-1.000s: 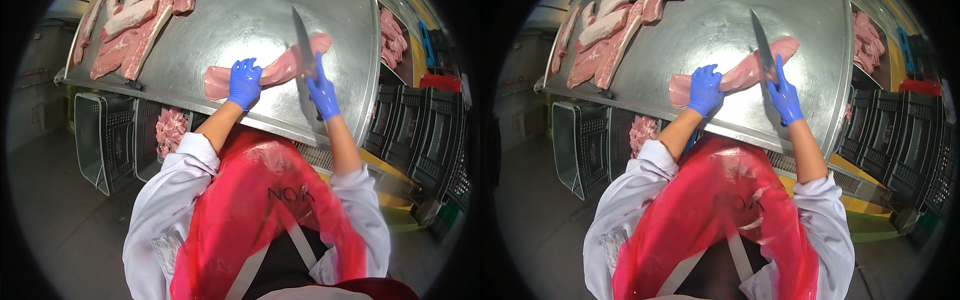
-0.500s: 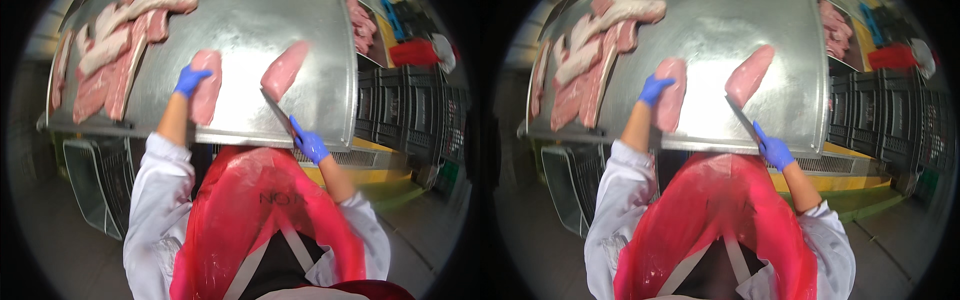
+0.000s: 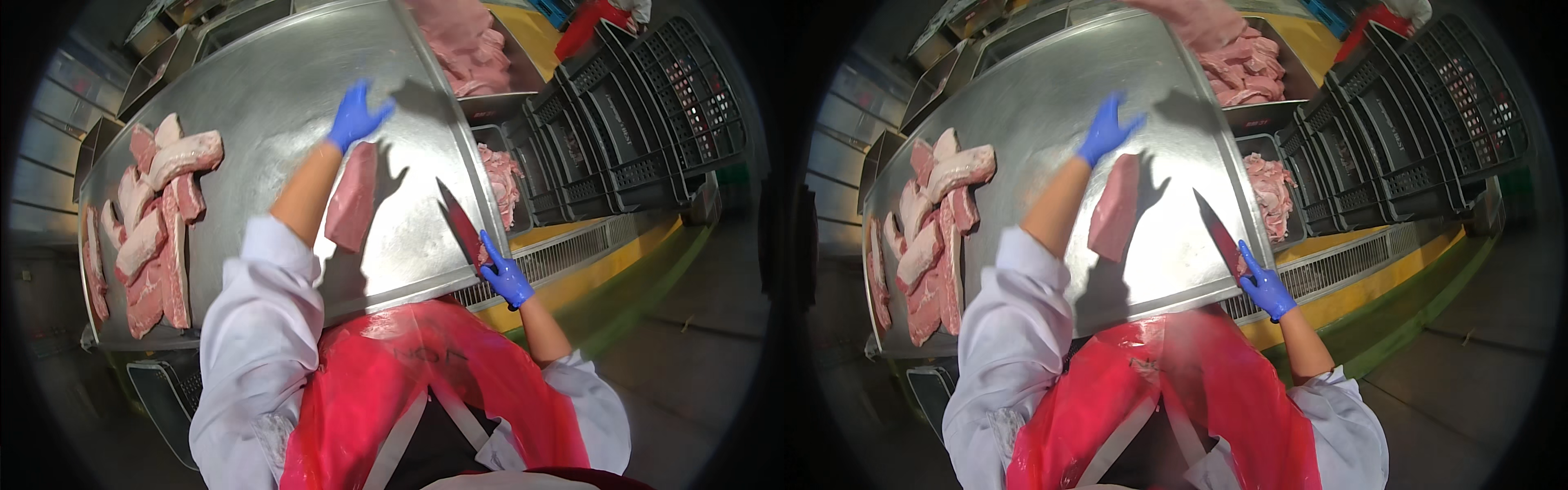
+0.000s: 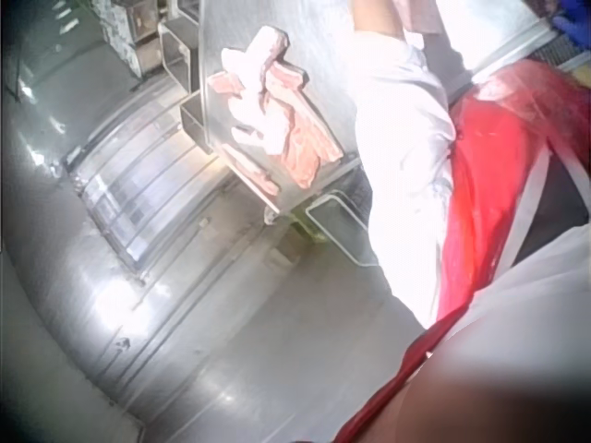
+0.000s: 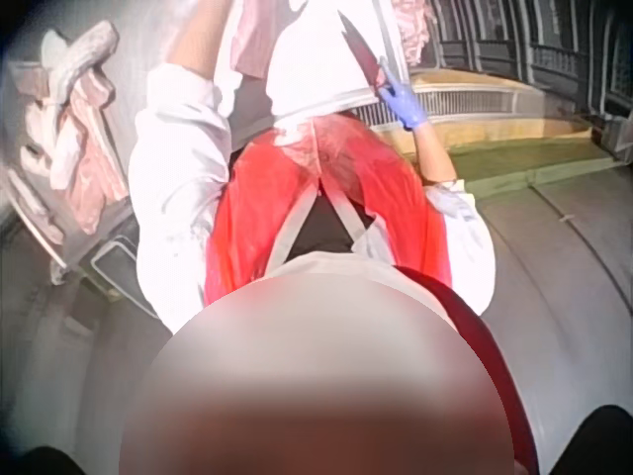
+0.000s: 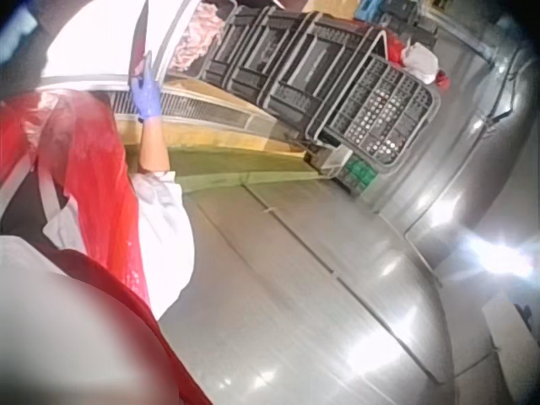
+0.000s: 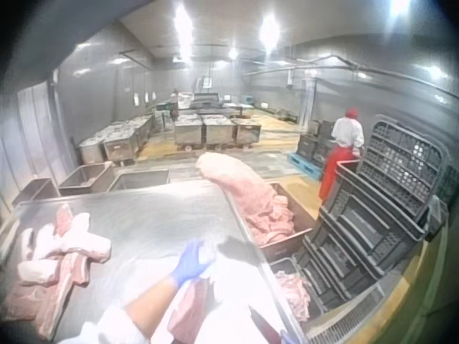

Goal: The person trims fat and connective tissue from large cuts of raw meat using a knife on a stainless steel table. They place the trimmed pieces into a plastic basket and occasionally rinse their hands under a water tap.

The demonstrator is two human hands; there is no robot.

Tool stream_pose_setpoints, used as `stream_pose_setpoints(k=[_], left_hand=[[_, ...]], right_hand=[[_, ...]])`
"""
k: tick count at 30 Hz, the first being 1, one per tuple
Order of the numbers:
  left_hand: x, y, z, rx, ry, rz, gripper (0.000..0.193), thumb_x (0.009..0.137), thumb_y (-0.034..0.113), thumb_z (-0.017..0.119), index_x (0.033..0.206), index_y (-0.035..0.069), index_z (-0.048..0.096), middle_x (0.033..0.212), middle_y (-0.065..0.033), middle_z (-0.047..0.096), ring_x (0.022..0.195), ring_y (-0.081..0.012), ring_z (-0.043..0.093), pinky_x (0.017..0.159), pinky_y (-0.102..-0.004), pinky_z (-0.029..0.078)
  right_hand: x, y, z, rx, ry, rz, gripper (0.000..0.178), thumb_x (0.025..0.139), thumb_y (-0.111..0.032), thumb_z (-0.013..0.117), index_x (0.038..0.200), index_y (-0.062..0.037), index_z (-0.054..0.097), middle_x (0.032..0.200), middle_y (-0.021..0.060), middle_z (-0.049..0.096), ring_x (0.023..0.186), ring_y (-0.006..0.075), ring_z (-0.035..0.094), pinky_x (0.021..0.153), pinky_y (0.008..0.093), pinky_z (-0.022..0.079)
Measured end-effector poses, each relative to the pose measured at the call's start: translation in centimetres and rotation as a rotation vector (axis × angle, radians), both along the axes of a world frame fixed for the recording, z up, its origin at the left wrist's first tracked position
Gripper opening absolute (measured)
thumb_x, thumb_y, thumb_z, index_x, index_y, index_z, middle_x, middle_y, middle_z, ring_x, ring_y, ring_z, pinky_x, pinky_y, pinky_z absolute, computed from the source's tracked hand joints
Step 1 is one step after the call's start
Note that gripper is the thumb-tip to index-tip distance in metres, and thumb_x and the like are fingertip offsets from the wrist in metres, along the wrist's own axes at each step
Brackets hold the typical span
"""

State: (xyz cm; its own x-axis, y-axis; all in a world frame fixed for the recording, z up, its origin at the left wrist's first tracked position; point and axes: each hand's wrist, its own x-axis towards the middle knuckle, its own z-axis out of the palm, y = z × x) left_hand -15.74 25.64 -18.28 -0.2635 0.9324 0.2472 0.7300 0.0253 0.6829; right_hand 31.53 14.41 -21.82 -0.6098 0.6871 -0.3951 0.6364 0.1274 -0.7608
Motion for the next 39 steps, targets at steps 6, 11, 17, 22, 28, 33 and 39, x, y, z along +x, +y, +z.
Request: stream_pose_setpoints(k=[6, 11, 17, 22, 28, 33, 39], left_hand=[[6.3, -13.3, -11.2, -0.704, 0.247, 0.351, 0.115, 0.066, 0.044, 0.088, 0.152, -0.004, 0.030, 0.140, -0.0289, 0.052, 0.130, -0.0440, 0.052, 0.105, -0.0488, 0.048], [3.7, -16.1, -11.7, -0.575, -0.848, 0.273, 0.084, 0.074, 0.028, 0.083, 0.141, -0.006, 0.047, 0.122, -0.0210, 0.065, 0.109, -0.0336, 0.067, 0.096, -0.0408, 0.055], [11.0, -3.3, -0.7, -0.141, -1.574, 0.102, 0.057, 0.093, 0.020, 0.070, 0.142, -0.001, 0.049, 0.126, -0.0163, 0.063, 0.109, -0.0280, 0.066, 0.094, -0.0391, 0.057], [10.0, 14.4, 9.5, -0.135, -1.340, -0.020, 0.044, 0.101, 0.048, 0.057, 0.118, 0.008, 0.062, 0.105, -0.0084, 0.068, 0.097, -0.0199, 0.065, 0.093, -0.0394, 0.051], [7.6, 2.0, -4.9, -0.260, 0.129, 0.021, 0.088, 0.087, 0.058, 0.067, 0.147, -0.002, 0.043, 0.140, -0.0268, 0.053, 0.137, -0.0399, 0.047, 0.110, -0.0499, 0.043], [-16.8, -14.8, -11.0, -0.620, 0.580, 0.118, 0.026, 0.079, 0.024, 0.063, 0.100, 0.011, 0.071, 0.125, -0.0222, 0.059, 0.116, -0.0416, 0.056, 0.100, -0.0497, 0.048], [-42.3, -21.0, -9.9, -0.488, 1.120, 0.249, 0.086, 0.071, 0.019, 0.081, 0.146, 0.008, 0.041, 0.135, -0.0197, 0.054, 0.131, -0.0403, 0.050, 0.111, -0.0511, 0.039]], right_hand=[[10.4, 1.0, -3.6, -0.072, 0.072, -0.317, 0.084, 0.093, -0.004, 0.054, 0.164, -0.0310, 0.018, 0.075, 0.0051, 0.060, 0.057, 0.0138, 0.053, 0.062, 0.0319, 0.053], [12.3, 1.8, -2.1, -0.277, 0.022, -0.398, 0.086, 0.092, -0.003, 0.054, 0.164, -0.0324, 0.017, 0.075, 0.0048, 0.060, 0.055, 0.0115, 0.052, 0.052, 0.0296, 0.049], [11.6, 1.9, -2.8, -0.287, 0.198, -0.452, 0.083, 0.094, -0.002, 0.055, 0.164, -0.0279, 0.017, 0.083, 0.0039, 0.060, 0.059, 0.0100, 0.052, 0.051, 0.0270, 0.048], [9.5, 4.2, -3.7, -0.160, 0.177, -0.332, 0.084, 0.094, -0.003, 0.056, 0.164, -0.0271, 0.017, 0.074, 0.0020, 0.058, 0.057, 0.0104, 0.048, 0.054, 0.0293, 0.048], [6.0, 2.9, -6.3, -0.241, 0.251, -0.471, 0.084, 0.096, 0.002, 0.054, 0.165, -0.0282, 0.015, 0.071, 0.0001, 0.054, 0.055, 0.0084, 0.049, 0.049, 0.0247, 0.044], [-0.8, 2.3, -4.1, -0.292, 0.223, -0.429, 0.086, 0.096, 0.005, 0.051, 0.165, -0.0306, 0.015, 0.076, -0.0010, 0.052, 0.054, 0.0075, 0.046, 0.046, 0.0227, 0.041], [-9.7, -0.9, -1.1, -0.222, 0.104, -0.535, 0.085, 0.095, 0.007, 0.049, 0.165, -0.0291, 0.016, 0.076, -0.0004, 0.051, 0.053, 0.0070, 0.044, 0.046, 0.0231, 0.041]])
